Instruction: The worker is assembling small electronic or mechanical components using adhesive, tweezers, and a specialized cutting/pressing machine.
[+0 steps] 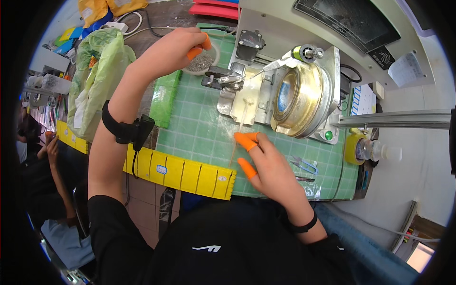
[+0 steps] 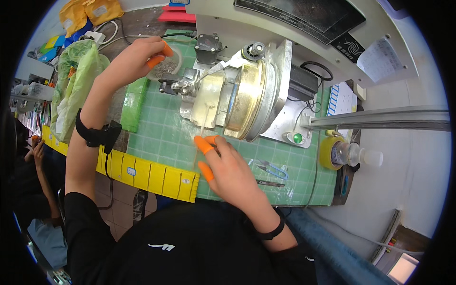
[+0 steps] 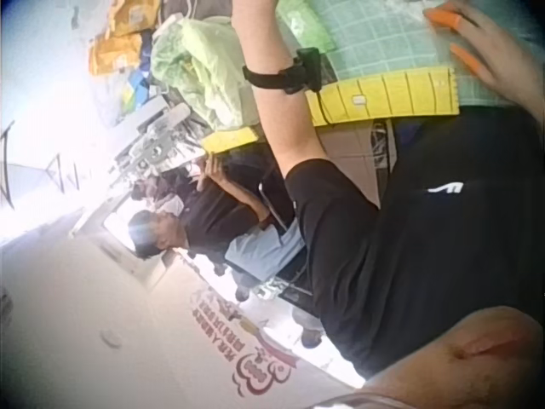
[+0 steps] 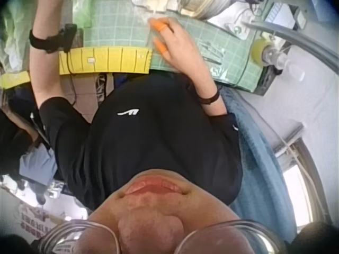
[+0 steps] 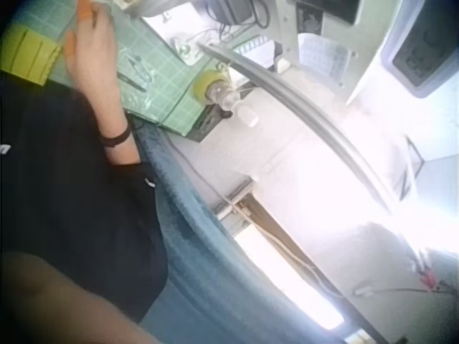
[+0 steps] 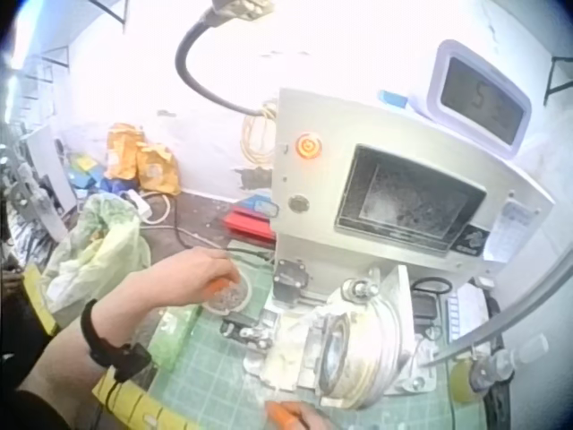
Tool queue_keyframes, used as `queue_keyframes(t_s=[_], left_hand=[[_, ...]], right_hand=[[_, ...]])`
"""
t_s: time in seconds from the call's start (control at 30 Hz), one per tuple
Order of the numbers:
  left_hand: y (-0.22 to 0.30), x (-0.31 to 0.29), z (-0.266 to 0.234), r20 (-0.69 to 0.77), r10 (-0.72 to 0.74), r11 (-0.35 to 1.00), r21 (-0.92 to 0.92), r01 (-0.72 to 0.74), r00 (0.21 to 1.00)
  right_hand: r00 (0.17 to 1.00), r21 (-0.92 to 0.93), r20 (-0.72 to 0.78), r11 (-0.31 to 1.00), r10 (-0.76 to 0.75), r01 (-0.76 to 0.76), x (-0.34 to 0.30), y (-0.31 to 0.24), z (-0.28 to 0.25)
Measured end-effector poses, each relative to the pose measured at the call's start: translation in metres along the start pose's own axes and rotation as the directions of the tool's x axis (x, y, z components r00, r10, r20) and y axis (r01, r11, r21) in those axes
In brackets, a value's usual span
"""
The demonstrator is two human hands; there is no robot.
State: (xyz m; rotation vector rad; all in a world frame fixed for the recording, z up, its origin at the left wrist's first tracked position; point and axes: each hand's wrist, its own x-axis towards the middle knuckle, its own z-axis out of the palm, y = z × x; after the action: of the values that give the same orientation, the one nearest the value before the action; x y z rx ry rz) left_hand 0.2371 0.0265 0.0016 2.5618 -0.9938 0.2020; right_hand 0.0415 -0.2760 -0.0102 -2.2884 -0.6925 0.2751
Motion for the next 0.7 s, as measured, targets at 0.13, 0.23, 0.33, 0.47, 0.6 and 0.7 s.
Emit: queue_keyframes(t_s=[0.13,0.23,0.33,0.47,0.6,0.7], left_hand=[[0.0008,-0.0036,0.0004,-0.032,-0.043,0.999,-0.033,0.042,0.999],[0.0006,-0.0031,-0.0031,-0.018,0.015,0.999,-0.052,-0.016,1.0],[-0.002,-0.0048,-0.0013,-0.024,0.055,0.998,0.006,-0.054,0.998],[-0.0011,-0.0051,0.0026,-0.029,-0.01,0.999,-0.038,0.009,1.0],[-0.002,-0.007,0.0003,-0.007,-0.086,0.989,-0.125,0.084,0.996],[-0.0002,-0.0072,-0.0026,0.031,-0.167,0.97,-0.174,0.17,0.985]], right_hand=[[0.99,-0.078,-0.137,0.996,0.033,-0.044,-0.0039,0.0009,0.0015],[0.988,-0.071,-0.152,0.997,0.029,-0.04,-0.0009,0.0059,0.0041],[0.986,-0.09,-0.167,0.996,-0.015,0.0,0.0021,0.0074,0.0072],[0.985,-0.077,-0.162,0.995,0.057,-0.07,0.005,0.0055,0.0088],[0.987,-0.067,-0.147,0.995,0.059,-0.07,0.003,0.0059,0.005],[0.988,-0.072,-0.154,0.997,0.002,-0.013,0.0001,0.0075,0.0029]])
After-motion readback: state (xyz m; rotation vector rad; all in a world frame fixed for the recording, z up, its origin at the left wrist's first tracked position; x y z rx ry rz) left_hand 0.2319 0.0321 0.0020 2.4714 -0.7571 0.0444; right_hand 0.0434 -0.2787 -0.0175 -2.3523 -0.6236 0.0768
